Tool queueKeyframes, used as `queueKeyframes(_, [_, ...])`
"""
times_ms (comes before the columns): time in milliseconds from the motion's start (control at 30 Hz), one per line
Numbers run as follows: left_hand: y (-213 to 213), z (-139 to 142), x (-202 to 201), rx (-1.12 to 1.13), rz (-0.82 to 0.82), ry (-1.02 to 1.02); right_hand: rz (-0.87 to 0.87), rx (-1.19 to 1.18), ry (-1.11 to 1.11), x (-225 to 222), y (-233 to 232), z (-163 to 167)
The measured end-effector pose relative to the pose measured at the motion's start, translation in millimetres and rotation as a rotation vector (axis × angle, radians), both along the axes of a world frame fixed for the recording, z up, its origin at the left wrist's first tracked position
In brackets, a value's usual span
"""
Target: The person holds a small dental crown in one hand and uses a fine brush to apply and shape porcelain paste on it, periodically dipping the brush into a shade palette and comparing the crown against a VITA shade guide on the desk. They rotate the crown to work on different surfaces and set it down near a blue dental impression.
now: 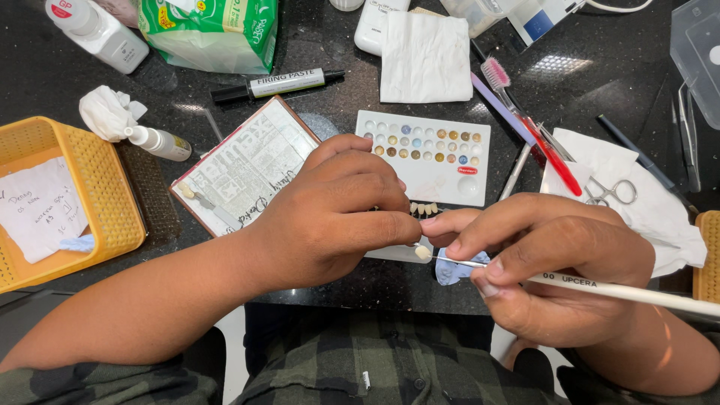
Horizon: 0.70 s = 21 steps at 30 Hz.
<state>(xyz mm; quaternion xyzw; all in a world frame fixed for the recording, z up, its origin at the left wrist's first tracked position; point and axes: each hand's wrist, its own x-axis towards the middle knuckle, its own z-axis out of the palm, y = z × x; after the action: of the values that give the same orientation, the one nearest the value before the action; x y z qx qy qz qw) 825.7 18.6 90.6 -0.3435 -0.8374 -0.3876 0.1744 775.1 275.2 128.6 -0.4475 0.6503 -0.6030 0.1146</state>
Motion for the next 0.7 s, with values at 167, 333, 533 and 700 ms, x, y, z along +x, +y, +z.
queueKeyframes(167, [-0.1, -1.1, -0.6, -0.003, -0.002, -0.007, 0.014, 0.014, 0.039, -0.4, -1.0, 0.9])
queueKeyframes(333, [-0.2, -0.9, 0.0, -0.004, -0.002, -0.008, -0.011, 0.021, 0.01, 0.2, -2.1, 2.2])
queueKeyframes(533, [-0.3, -0.8, 0.2, -0.006, -0.003, -0.016, -0.006, 0.021, 0.023, 0.6, -2.5, 2.9])
queueKeyframes(700, [-0.4, -1.3, -0.2, -0.017, 0.005, -0.007, -0.008, 0.068, 0.094, 0.3, -2.3, 3.2])
